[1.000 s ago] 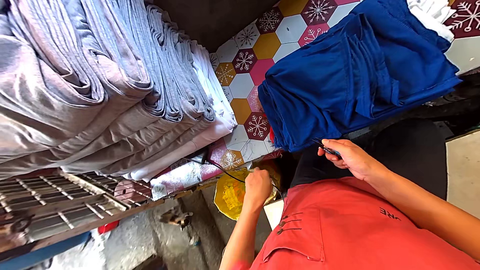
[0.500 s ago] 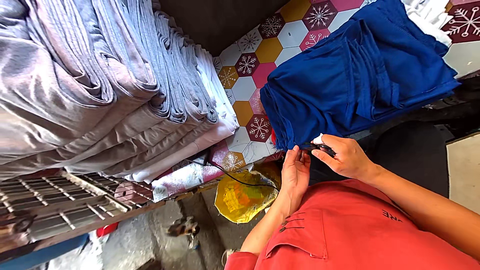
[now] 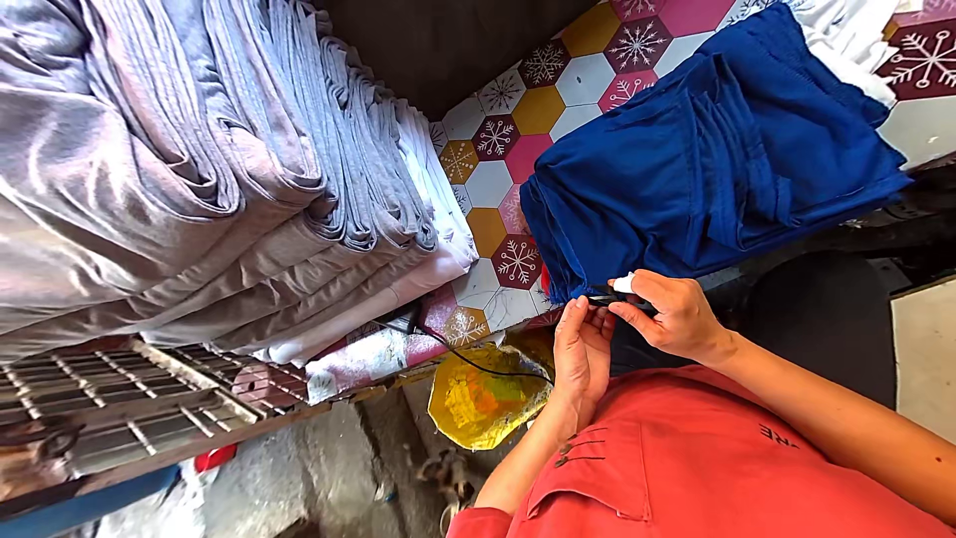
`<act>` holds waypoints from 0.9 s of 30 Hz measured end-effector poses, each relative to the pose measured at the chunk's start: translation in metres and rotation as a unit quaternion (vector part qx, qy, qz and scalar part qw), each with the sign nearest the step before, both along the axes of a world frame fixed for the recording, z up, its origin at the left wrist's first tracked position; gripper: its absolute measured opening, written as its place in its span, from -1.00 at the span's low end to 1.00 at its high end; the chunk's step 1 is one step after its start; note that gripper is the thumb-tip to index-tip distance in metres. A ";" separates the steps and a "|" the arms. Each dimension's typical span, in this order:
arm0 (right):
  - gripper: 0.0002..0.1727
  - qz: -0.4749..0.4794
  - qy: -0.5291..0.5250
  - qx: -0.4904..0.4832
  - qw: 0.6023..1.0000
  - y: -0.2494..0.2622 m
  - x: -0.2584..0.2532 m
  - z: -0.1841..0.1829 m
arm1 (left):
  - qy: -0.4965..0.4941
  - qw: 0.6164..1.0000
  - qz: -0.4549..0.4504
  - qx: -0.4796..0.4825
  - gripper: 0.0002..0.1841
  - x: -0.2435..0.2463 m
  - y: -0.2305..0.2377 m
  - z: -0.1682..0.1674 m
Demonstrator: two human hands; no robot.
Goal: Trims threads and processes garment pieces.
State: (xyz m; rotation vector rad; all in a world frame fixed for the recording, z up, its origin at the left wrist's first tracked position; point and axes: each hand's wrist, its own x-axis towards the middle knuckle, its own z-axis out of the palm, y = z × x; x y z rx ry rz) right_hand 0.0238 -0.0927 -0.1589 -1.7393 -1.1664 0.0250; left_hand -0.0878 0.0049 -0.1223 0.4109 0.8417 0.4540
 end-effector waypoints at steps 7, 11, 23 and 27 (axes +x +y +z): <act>-0.65 -0.003 0.002 0.010 1.000 0.002 -0.002 0.001 | 0.003 1.000 0.001 0.015 -0.78 -0.001 -0.002 0.001; -0.64 0.005 0.008 0.022 1.000 0.004 -0.004 0.002 | 0.013 0.998 0.013 0.058 -0.79 -0.001 -0.002 0.000; -0.67 0.001 0.058 0.008 0.998 0.003 -0.007 0.007 | 0.037 0.992 0.022 0.122 -0.81 -0.004 -0.002 -0.001; -0.67 0.002 0.064 0.000 0.998 0.002 -0.005 0.009 | 0.042 0.990 0.018 0.136 -0.80 -0.004 -0.002 -0.004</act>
